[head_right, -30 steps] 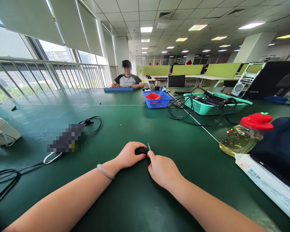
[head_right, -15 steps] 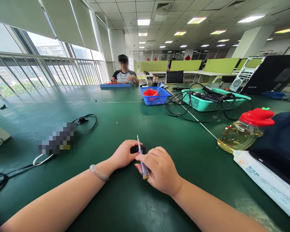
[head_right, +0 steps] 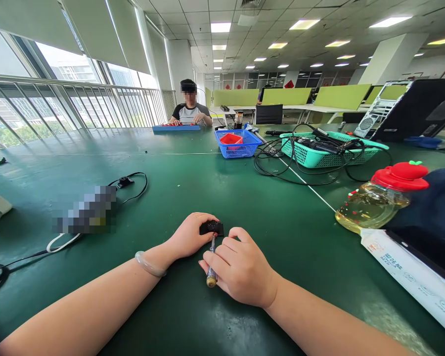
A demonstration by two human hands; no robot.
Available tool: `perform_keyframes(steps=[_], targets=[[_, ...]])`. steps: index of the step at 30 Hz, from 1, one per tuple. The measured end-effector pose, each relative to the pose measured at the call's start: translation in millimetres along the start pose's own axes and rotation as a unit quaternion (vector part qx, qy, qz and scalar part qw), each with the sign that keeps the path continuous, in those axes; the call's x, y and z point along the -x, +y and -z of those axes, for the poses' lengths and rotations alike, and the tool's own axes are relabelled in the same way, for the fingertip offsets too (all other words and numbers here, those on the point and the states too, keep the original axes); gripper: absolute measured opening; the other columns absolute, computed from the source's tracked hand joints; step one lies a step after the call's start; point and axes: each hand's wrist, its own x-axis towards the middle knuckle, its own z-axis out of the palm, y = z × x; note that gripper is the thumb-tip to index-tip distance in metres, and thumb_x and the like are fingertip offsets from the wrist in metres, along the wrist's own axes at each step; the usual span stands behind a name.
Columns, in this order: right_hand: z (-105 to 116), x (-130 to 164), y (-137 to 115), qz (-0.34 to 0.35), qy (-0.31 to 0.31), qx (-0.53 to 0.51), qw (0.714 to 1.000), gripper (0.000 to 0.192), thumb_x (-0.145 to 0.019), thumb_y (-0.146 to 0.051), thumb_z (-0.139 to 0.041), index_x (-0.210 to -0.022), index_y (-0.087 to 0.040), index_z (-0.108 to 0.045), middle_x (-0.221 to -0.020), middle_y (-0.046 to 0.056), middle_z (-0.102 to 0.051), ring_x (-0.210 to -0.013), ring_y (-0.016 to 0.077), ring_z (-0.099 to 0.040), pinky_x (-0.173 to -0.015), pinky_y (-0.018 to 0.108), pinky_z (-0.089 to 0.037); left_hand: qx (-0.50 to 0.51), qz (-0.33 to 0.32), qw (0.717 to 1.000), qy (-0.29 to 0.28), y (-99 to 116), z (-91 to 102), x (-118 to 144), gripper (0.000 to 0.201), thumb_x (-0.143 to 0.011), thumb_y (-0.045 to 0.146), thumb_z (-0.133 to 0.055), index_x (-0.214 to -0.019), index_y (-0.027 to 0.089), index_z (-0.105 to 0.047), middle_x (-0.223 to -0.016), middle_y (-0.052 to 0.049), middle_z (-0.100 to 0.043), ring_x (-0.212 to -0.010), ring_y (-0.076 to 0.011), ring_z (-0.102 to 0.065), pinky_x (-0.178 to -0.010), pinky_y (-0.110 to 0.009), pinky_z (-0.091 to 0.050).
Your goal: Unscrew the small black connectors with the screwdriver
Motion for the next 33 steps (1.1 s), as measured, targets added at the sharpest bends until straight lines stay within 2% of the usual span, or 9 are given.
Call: perform_keyframes(steps=[9,16,20,24,29,33], targets=[[3.0,-1.9,1.0,-0.014,-0.002,0.014,1.000,0.011,-0.090,-0.014,-0.060,-0.081,-0.020,-0.063,-0.057,-0.004,-0.058,-0.055,0.0116,-0.048,-0.073,0.034,-0.039,0.004,-0.019,1.000,0.001,-3.5,-1.8,-1.4,0.030,-0.075,0.017,-0.066,-0.104,0.026,-0.072,-0.110,-0.001,-0.073,-0.109,-0.0238,-0.061,-0.103,-0.038,-0.044],[4.2,-2.4,-0.2,-0.027,0.005,0.033,0.999,0.012,-0.091,-0.014,-0.058,-0.081,-0.021,-0.061,-0.055,-0.006,-0.059,-0.053,0.0103,-0.047,-0.084,0.037,-0.038,-0.002,-0.021,1.000,0.001,-5.3,-3.2,-0.9,0.031,-0.076,0.020,-0.067,-0.106,0.025,-0.071,-0.113,-0.002,-0.072,-0.112,-0.0244,-0.060,-0.104,-0.039,-0.043],[4.2,-3.1,0.2,-0.032,0.007,0.026,0.999,0.017,-0.091,-0.018,-0.059,-0.075,-0.021,-0.058,-0.053,-0.006,-0.055,-0.053,0.0107,-0.044,-0.085,0.037,-0.038,-0.005,-0.017,1.000,0.000,-4.4,-2.8,-0.8,0.031,-0.076,0.019,-0.067,-0.106,0.025,-0.070,-0.112,-0.002,-0.072,-0.112,-0.0244,-0.060,-0.104,-0.040,-0.043],[1.0,-1.3,1.2,-0.028,-0.028,0.022,0.999,0.029,-0.092,-0.019,-0.055,-0.063,-0.020,-0.050,-0.052,-0.005,-0.049,-0.054,0.0114,-0.040,-0.083,0.036,-0.037,-0.005,-0.021,1.000,-0.002,-4.1,-2.7,-1.0,0.030,-0.076,0.018,-0.066,-0.106,0.024,-0.070,-0.111,-0.002,-0.072,-0.110,-0.0239,-0.060,-0.104,-0.040,-0.042],[-6.5,2.7,1.0,0.003,-0.102,-0.001,0.995,0.027,-0.091,-0.019,-0.050,-0.065,-0.020,-0.052,-0.055,-0.003,-0.049,-0.057,0.0134,-0.041,-0.085,0.037,-0.036,-0.003,-0.013,1.000,-0.006,-2.6,-1.4,-0.4,0.030,-0.076,0.017,-0.066,-0.105,0.025,-0.070,-0.111,-0.002,-0.072,-0.111,-0.0238,-0.059,-0.104,-0.040,-0.042],[-6.7,2.1,2.5,-0.021,-0.108,-0.029,0.994,0.025,-0.091,-0.018,-0.049,-0.066,-0.019,-0.054,-0.056,-0.003,-0.051,-0.057,0.0133,-0.044,-0.085,0.037,-0.036,-0.011,-0.003,1.000,-0.006,-0.3,-0.3,0.6,0.029,-0.077,0.018,-0.065,-0.105,0.024,-0.070,-0.111,-0.003,-0.071,-0.112,-0.0251,-0.059,-0.104,-0.041,-0.042]])
